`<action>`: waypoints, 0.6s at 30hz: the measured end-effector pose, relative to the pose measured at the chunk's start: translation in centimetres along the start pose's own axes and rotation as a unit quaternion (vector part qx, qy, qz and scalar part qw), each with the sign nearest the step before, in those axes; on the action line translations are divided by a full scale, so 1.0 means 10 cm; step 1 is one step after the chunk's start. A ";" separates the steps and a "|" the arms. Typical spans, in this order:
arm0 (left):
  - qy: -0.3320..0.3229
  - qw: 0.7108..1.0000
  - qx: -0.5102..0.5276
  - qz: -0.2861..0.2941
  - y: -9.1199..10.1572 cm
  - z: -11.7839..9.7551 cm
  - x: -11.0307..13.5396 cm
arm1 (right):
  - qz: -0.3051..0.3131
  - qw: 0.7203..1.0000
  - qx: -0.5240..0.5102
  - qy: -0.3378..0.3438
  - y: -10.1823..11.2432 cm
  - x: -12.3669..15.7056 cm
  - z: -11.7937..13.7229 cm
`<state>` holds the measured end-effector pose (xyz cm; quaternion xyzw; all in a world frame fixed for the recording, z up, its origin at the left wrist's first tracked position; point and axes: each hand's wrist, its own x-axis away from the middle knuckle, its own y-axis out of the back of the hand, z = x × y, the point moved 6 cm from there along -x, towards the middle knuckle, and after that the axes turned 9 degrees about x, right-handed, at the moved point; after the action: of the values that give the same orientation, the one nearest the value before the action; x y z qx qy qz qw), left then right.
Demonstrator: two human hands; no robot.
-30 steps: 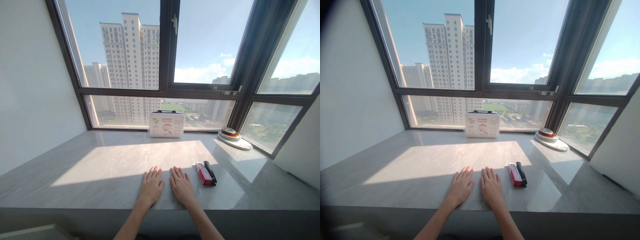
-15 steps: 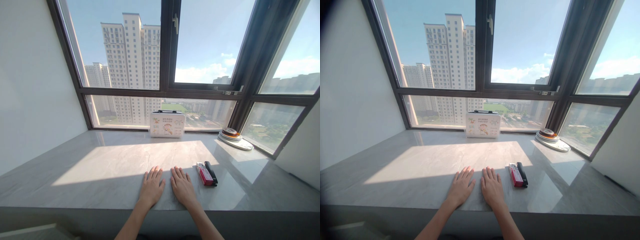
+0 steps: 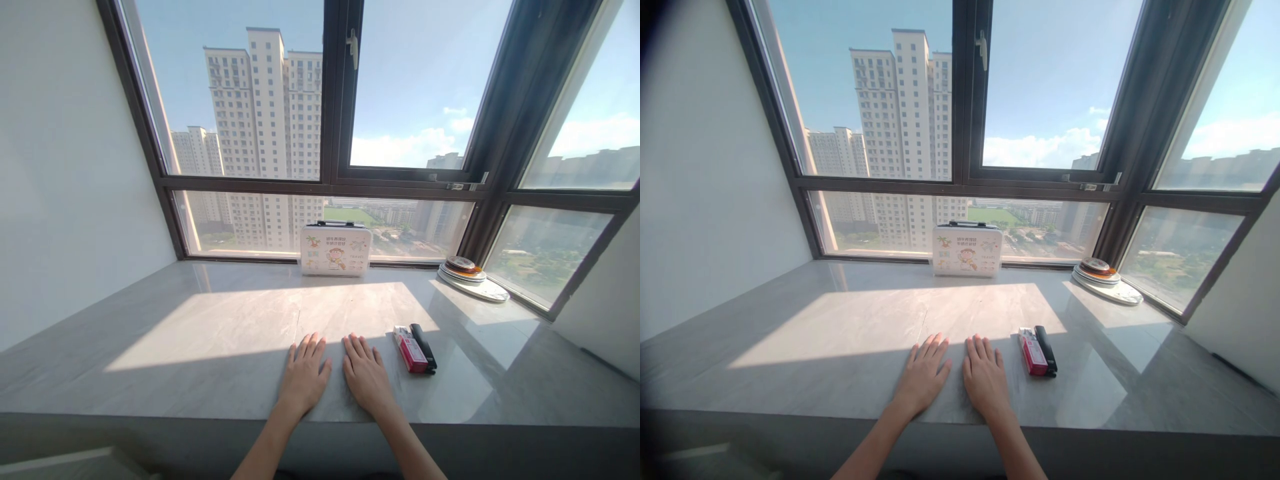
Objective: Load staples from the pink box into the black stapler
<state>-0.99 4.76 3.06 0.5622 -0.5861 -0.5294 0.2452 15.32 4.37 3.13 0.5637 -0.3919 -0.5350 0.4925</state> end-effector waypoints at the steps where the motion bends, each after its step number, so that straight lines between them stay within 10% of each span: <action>1: -0.001 1.000 0.000 -0.001 0.00 0.00 0.00 | -0.002 1.000 0.000 0.000 0.00 0.00 0.00; 18: 0.001 1.000 -0.002 0.009 0.01 -0.01 0.00 | -0.003 1.000 -0.008 -0.001 0.02 0.00 -0.01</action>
<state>-0.91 4.73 3.18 0.5572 -0.5897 -0.5280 0.2512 15.43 4.29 3.33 0.5604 -0.3869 -0.5401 0.4946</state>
